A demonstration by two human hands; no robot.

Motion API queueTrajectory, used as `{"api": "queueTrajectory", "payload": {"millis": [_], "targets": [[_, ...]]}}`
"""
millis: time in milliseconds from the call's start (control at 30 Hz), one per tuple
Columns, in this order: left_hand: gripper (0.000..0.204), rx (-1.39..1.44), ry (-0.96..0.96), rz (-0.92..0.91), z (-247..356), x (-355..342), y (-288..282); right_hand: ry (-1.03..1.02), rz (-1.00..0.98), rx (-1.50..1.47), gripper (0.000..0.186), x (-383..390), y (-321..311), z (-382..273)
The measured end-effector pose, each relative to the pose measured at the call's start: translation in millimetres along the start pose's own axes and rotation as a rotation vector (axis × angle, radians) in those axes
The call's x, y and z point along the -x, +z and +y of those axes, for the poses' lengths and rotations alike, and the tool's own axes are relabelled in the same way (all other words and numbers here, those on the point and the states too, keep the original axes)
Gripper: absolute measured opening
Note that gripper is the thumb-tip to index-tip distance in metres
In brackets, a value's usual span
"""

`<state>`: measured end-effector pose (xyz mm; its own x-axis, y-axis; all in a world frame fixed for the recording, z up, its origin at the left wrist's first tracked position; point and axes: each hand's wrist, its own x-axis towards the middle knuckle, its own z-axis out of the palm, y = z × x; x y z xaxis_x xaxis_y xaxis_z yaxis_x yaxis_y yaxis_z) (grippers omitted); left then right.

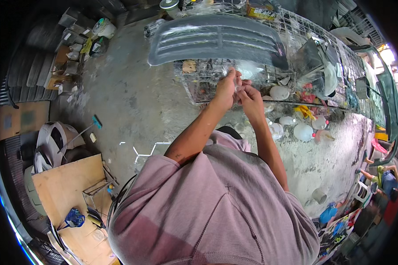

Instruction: The recorder is preparing fiberglass material by pulling and separating strands of fiber for an auto body repair task.

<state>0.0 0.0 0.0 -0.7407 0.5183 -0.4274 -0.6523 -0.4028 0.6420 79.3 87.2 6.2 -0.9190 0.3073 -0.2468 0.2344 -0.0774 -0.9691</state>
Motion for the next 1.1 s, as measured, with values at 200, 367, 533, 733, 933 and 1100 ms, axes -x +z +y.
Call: {"api": "queueTrajectory", "payload": {"millis": [200, 367, 533, 733, 933, 1100], "targets": [[0.039, 0.221, -0.061, 0.173, 6.0, 10.5, 0.6, -0.171, 0.089, 0.213, 0.014, -2.0, 17.2, 6.1], [0.037, 0.224, -0.127, 0.257, 7.6, -8.7, -1.6, -0.206, 0.143, -0.111, 0.017, -5.4, 18.5, 16.2], [0.038, 0.310, 0.018, 0.160, 36.6, -44.1, -53.3, -0.209, 0.201, -0.093, 0.015, 7.3, -16.4, 6.4], [0.048, -0.002, -0.102, -0.160, 26.0, -29.7, -25.3, -0.198, 0.188, -0.068, 0.022, 10.4, -35.3, -20.6], [0.067, 0.011, -0.038, -0.362, 11.4, -13.9, -10.7, -0.212, 0.178, -0.121, 0.017, -3.4, -17.6, -40.7], [0.040, -0.181, -0.143, -0.103, 16.4, -16.6, -8.2, -0.437, 0.361, 0.590, 0.014, -8.2, 2.8, -29.8]]}}
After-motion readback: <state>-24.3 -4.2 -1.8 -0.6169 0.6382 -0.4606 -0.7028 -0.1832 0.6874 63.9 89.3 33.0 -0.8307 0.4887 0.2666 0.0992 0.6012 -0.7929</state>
